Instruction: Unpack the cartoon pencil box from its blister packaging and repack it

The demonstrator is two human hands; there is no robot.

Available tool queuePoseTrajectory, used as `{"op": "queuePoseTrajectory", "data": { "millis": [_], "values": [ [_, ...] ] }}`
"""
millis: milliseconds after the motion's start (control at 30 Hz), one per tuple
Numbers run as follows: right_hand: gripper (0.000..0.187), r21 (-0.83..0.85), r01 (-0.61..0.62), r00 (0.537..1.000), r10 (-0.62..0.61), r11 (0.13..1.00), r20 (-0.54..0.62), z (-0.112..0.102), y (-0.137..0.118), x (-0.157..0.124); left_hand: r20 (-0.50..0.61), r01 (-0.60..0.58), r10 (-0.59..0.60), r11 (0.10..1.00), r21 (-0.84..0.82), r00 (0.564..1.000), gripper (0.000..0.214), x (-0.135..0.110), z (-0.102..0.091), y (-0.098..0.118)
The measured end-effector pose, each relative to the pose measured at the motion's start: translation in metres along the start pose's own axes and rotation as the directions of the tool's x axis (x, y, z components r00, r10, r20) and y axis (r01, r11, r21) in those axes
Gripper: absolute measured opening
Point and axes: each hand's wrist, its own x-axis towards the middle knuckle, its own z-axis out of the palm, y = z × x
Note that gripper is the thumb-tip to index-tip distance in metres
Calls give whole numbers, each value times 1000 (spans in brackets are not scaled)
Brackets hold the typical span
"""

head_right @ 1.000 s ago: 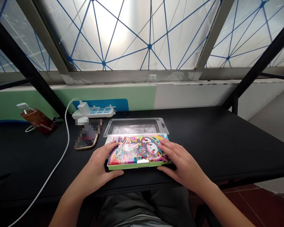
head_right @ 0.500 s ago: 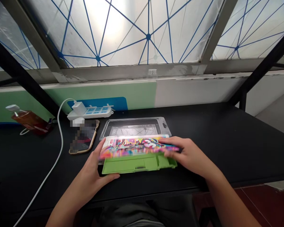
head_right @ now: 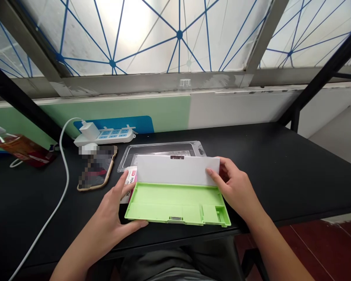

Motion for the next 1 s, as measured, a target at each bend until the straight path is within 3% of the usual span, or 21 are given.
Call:
{"op": "queuePoseTrajectory", "data": {
  "millis": [133,200,267,333,367,433,500,600,700,767,833,900,1000],
  "values": [
    [38,-68,67,996,-71,995,-54,-3,0,-1,-24,-14,14,1000,15,1000,112,0,0,-1],
    [39,-67,134,990,-136,989,-26,-7,0,-2,-58,3,-2,1000,7,998,106,1,-1,-2],
    [44,5,269,960,-268,963,82,-11,0,-4,-101,33,-32,999,8,994,91,3,-2,-2],
    [51,84,372,895,-381,924,233,-14,0,-7,-132,48,-44,998,30,990,71,4,-3,-4],
    [55,91,386,870,-395,918,294,-14,1,-9,-139,48,-42,998,43,989,63,5,-3,-5],
    [65,36,370,868,-359,928,344,-12,1,-13,-139,36,-27,998,59,990,57,7,-4,-8],
    [62,-22,367,892,-345,930,293,-8,3,-15,-150,9,1,998,64,989,57,7,-3,-11],
    [41,-85,361,923,-343,929,174,-3,5,-15,-148,-28,38,997,70,988,56,8,-2,-11],
    [42,-169,222,971,-201,960,130,1,5,-10,-94,-26,35,995,99,995,46,9,-1,-9],
    [43,-226,189,977,-160,956,140,2,1,-6,-86,-18,28,992,124,996,43,10,0,-7],
    [38,-312,273,962,-252,910,106,4,-4,-3,-118,-6,25,988,154,993,48,11,2,-6],
    [30,-410,383,915,-401,828,45,6,-11,0,-145,4,23,983,183,989,58,10,3,-6],
    [22,-447,473,855,-518,759,27,11,-23,0,-102,-21,39,985,170,994,65,8,3,-6]
  ]
}}
